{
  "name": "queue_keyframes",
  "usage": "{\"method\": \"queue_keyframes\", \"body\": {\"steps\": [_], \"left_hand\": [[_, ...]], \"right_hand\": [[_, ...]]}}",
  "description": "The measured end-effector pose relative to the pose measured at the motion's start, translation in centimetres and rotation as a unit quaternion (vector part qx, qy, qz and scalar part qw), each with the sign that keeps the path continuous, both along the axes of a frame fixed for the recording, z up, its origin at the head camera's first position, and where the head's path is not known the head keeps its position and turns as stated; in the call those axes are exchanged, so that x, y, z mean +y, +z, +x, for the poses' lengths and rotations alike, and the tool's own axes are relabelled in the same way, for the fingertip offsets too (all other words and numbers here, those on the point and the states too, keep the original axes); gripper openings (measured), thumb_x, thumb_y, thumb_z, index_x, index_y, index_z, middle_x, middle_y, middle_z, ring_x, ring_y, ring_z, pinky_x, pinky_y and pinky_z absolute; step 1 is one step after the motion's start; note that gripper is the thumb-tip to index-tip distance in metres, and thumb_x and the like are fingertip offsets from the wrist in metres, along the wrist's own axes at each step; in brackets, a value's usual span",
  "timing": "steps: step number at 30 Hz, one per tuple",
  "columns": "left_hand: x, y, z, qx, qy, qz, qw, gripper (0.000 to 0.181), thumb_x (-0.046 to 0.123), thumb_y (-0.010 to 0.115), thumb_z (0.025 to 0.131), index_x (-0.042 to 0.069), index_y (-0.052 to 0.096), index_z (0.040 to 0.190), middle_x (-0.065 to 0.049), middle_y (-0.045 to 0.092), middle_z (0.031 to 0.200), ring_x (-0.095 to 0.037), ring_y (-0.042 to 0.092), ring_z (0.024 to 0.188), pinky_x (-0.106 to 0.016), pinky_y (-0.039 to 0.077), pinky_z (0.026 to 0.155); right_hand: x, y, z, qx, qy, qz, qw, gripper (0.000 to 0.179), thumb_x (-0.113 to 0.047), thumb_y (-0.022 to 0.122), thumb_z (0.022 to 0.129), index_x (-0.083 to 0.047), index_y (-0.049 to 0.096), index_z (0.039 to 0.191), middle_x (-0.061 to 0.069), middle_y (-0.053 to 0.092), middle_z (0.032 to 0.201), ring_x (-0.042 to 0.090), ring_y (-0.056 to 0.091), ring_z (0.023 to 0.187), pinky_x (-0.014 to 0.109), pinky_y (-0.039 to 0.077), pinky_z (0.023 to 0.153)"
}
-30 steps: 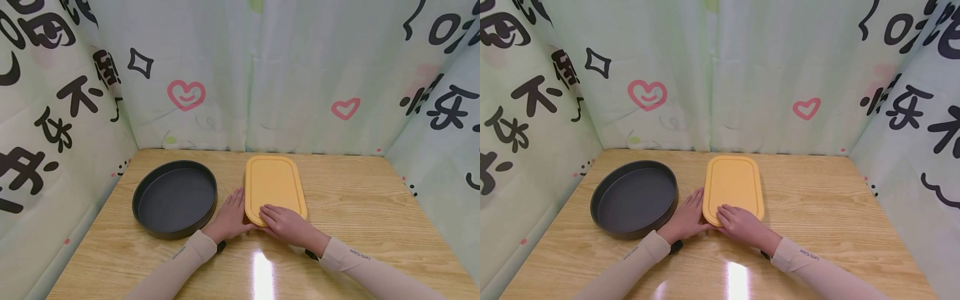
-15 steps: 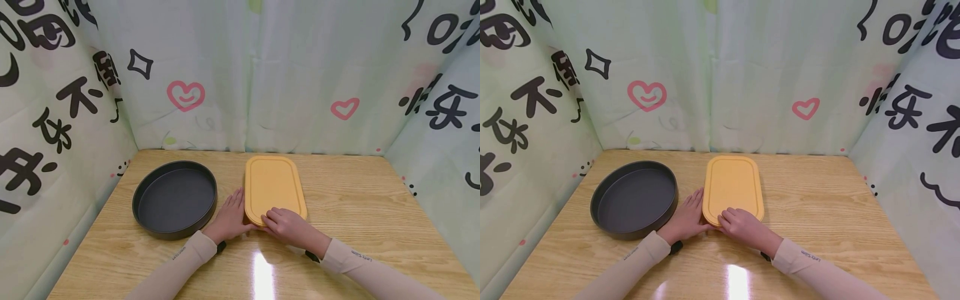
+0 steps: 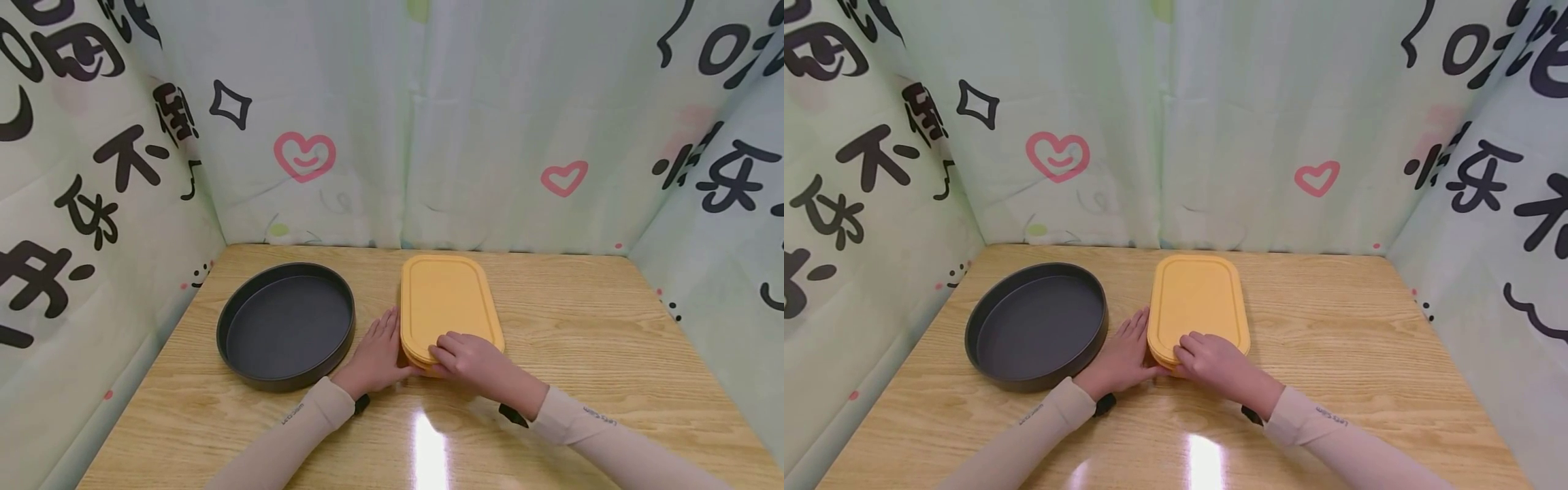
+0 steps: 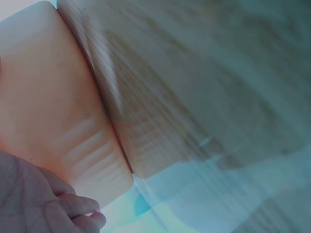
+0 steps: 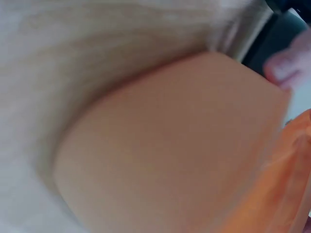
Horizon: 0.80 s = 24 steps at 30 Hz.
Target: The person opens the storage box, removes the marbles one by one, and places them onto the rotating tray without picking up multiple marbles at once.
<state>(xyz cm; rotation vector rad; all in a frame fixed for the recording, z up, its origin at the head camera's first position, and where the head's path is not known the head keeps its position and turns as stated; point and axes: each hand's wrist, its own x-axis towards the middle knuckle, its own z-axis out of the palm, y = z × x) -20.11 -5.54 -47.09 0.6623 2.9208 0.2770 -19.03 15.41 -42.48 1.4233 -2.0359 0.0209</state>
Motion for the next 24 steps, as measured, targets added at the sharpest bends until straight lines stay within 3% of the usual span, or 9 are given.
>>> {"method": "queue_keyframes", "body": {"steps": [3, 6, 18, 24], "left_hand": [[0.0, 0.0, 0.0, -0.001, 0.000, 0.001, 1.0000, 0.106, 0.071, 0.047, 0.081, -0.001, 0.009, 0.149, -0.016, 0.005, 0.158, -0.028, 0.008, 0.147, -0.041, 0.014, 0.118], [0.0, 0.1, 0.0, 0.000, -0.002, 0.004, 1.0000, 0.106, 0.070, 0.048, 0.081, -0.002, 0.011, 0.149, -0.016, 0.006, 0.158, -0.028, 0.009, 0.147, -0.041, 0.015, 0.118], [-0.1, 0.1, 0.1, 0.014, -0.008, -0.007, 0.9998, 0.108, 0.072, 0.046, 0.080, -0.002, 0.009, 0.149, -0.016, 0.007, 0.158, -0.029, 0.010, 0.147, -0.042, 0.015, 0.118], [-0.1, 0.0, 0.2, 0.012, -0.005, 0.009, 0.9999, 0.110, 0.073, 0.047, 0.079, -0.001, 0.006, 0.149, -0.016, 0.008, 0.158, -0.028, 0.010, 0.147, -0.042, 0.016, 0.118]], "right_hand": [[0.0, 1.0, -0.1, -0.008, 0.000, -0.012, 0.9999, 0.029, -0.026, 0.048, 0.097, -0.005, 0.065, 0.087, 0.002, 0.057, 0.079, 0.010, 0.053, 0.065, 0.019, 0.048, 0.058], [0.1, 2.1, -0.2, -0.011, -0.002, -0.027, 0.9996, 0.039, -0.025, 0.036, 0.100, -0.003, 0.065, 0.088, 0.003, 0.057, 0.079, 0.011, 0.053, 0.065, 0.020, 0.048, 0.058], [1.5, 6.5, -0.7, -0.023, -0.034, -0.107, 0.9934, 0.051, -0.032, 0.031, 0.101, 0.002, 0.069, 0.092, 0.009, 0.061, 0.081, 0.016, 0.058, 0.067, 0.025, 0.052, 0.056], [3.1, 8.5, -1.7, -0.036, -0.082, -0.159, 0.9832, 0.054, -0.038, 0.035, 0.099, 0.003, 0.071, 0.095, 0.012, 0.062, 0.082, 0.020, 0.060, 0.065, 0.030, 0.053, 0.055]]}}
